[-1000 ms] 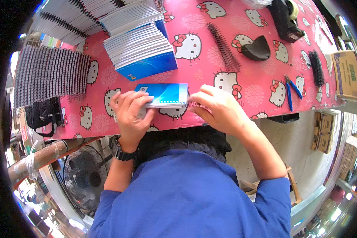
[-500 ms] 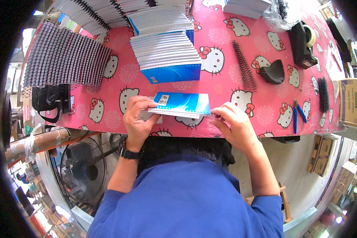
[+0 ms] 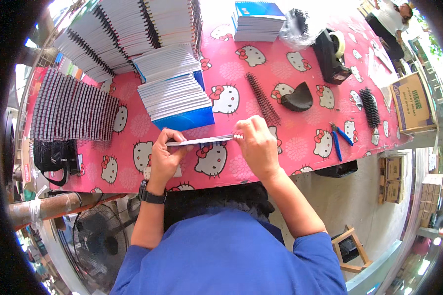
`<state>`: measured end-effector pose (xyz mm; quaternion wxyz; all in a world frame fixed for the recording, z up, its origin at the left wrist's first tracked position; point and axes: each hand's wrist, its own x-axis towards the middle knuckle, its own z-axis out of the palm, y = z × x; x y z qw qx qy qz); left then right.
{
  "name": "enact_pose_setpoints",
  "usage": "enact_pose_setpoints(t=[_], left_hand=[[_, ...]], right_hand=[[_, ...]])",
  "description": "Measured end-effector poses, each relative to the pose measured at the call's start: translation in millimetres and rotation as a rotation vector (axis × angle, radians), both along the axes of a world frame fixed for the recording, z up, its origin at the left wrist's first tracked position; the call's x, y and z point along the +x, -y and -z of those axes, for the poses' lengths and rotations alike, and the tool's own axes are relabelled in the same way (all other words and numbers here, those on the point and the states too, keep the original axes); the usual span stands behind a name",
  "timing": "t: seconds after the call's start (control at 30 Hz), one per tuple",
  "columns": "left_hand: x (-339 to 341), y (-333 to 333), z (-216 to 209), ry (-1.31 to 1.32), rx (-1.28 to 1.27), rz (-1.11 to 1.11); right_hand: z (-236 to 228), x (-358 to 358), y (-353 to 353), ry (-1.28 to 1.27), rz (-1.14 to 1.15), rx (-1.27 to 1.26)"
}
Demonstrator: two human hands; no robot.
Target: The person takes a plastic spiral binding and a small blue notebook cover, aligns the binding with the holes in the cover, and threads the spiral through by hand.
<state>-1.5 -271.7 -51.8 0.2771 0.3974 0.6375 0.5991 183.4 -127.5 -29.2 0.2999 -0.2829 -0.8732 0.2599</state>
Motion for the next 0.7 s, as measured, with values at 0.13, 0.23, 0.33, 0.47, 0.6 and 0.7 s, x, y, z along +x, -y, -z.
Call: enact_pose_setpoints(t=[0.13,0.23,0.33,0.47,0.6,0.7], left_hand=[[-0.1,-0.4,-8.2,0.046,-0.069,0.007],[-0.6,-3.9,-7.1,-0.053,-0.083,-0.060],[3.6,-3.2,-3.9,-0.125,0.011,-0.107],[17.7,1.5,1.2,-0.152,0.080,-0.274],[22.8,3.4,1.5,-0.080,0.085,-0.185],[16.2,10.6,7.4,0.057,0.134,-0.215]], right_hand=[[-7.4,-9.6,0.4,0.275,0.067,0.220],[-15.2,-6.9,-3.6,0.184,0.080,0.140],[-1.6,15.3,-13.4,-0.068,-0.043,-0.171],[11.6,-4.2,28.6,0.006,-0.150,-0.253],[-22.5,16.7,-22.7,0.054,-0.138,-0.305],[-63.4,45.1,-113.2,-0.408,0.112,-0.407]])
